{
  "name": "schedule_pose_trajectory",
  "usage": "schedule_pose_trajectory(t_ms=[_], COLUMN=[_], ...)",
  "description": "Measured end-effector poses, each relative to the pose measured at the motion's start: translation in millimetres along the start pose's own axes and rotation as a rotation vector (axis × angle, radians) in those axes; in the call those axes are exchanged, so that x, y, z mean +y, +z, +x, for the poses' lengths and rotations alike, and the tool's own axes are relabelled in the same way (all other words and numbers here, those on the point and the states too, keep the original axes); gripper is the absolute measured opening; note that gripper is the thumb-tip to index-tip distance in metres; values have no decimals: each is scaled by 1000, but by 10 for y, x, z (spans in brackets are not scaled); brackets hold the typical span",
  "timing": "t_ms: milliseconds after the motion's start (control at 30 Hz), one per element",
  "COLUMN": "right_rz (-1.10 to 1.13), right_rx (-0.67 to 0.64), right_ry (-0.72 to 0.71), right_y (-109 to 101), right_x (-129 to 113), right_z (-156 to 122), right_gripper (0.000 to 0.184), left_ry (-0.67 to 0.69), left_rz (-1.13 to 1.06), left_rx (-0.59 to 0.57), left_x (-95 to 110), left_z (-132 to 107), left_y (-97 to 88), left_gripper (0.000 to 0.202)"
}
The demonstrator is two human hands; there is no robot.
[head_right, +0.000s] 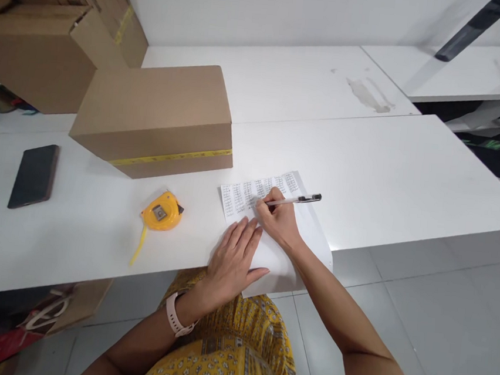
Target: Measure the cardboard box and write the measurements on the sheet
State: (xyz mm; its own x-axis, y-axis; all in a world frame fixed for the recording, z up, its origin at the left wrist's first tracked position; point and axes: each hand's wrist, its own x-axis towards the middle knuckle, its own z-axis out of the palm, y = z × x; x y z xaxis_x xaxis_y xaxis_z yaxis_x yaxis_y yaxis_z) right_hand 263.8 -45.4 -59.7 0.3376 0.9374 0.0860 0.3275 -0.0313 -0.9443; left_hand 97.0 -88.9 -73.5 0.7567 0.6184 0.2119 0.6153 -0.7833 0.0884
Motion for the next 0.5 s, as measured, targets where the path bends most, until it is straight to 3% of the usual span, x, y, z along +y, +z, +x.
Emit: schedule_pose_trajectory(t_ms=[500], right_rz=[-22], right_rx=[4], right_ry=[-17], right_y=[4], right_x=[-23], right_z=[5], right_gripper=[24], left_ry=[1], left_rz=[-9], left_rx=[26], left_x=[5], left_z=[-1], left_y=[6], left_gripper=[86])
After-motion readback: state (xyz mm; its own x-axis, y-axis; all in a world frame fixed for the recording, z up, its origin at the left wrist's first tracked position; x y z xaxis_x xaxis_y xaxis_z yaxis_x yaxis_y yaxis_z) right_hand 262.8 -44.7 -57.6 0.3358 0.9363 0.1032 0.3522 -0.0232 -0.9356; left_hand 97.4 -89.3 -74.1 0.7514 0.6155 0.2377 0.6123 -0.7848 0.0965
